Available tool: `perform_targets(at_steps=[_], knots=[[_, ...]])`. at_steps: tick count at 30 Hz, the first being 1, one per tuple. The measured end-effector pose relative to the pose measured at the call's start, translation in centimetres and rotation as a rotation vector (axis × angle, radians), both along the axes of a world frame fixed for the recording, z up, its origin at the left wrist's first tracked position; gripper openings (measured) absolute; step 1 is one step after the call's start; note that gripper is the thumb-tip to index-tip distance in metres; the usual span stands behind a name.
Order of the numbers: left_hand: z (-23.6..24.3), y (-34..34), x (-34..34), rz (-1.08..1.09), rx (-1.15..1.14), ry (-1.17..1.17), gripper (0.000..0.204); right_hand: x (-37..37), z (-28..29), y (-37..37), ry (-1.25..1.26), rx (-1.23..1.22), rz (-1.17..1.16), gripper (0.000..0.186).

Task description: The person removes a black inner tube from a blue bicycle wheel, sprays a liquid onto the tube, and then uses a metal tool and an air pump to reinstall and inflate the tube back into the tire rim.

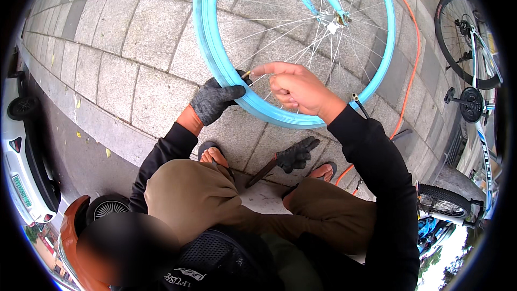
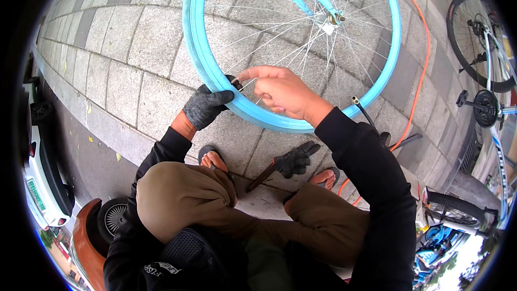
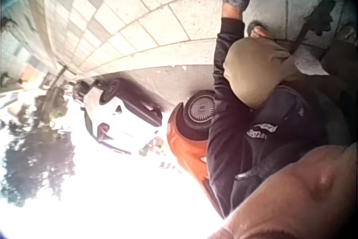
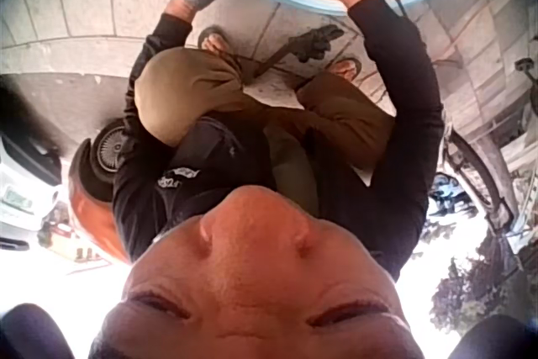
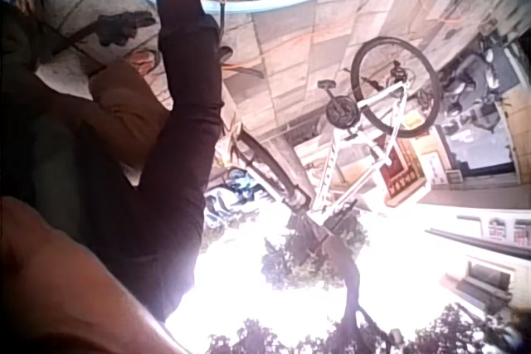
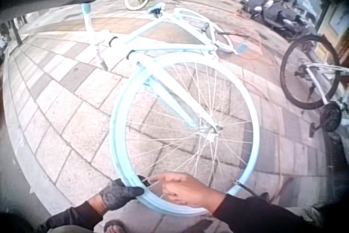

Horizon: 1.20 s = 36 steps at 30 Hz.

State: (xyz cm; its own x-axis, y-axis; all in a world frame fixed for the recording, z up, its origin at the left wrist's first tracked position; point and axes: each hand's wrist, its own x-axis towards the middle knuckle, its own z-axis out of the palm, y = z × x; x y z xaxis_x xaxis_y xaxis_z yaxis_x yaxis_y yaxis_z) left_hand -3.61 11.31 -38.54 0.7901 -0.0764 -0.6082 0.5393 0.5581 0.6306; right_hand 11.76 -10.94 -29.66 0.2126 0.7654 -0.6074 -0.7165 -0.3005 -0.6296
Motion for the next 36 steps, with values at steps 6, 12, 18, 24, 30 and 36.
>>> perform_targets(at_steps=[6, 12, 18, 24, 30, 36], knots=[[0.5, -0.1, 0.1, -0.030, 0.091, -0.027, 0.057, -0.2, -2.0, 0.5, -0.306, -0.148, 0.079, 0.051], [0.8, -0.1, 0.1, -0.021, 0.092, -0.042, 0.055, -0.3, -1.9, 1.0, -0.470, -0.153, 0.124, 0.047], [0.5, 0.1, 0.0, -0.035, 0.051, -0.004, 0.062, -0.3, -2.4, 1.4, -0.506, -0.179, 0.145, 0.050], [0.7, -0.1, 0.0, -0.026, 0.066, -0.011, 0.056, -0.5, -2.7, 1.6, -0.564, -0.204, 0.154, 0.050], [0.7, -0.2, -0.1, 0.006, 0.048, -0.024, 0.056, -0.5, -3.9, 1.2, -0.573, -0.128, 0.148, 0.045], [-0.4, 0.1, -0.2, -0.012, -0.011, -0.033, 0.056, -0.6, -3.0, 1.0, -0.583, -0.129, 0.180, 0.046]])
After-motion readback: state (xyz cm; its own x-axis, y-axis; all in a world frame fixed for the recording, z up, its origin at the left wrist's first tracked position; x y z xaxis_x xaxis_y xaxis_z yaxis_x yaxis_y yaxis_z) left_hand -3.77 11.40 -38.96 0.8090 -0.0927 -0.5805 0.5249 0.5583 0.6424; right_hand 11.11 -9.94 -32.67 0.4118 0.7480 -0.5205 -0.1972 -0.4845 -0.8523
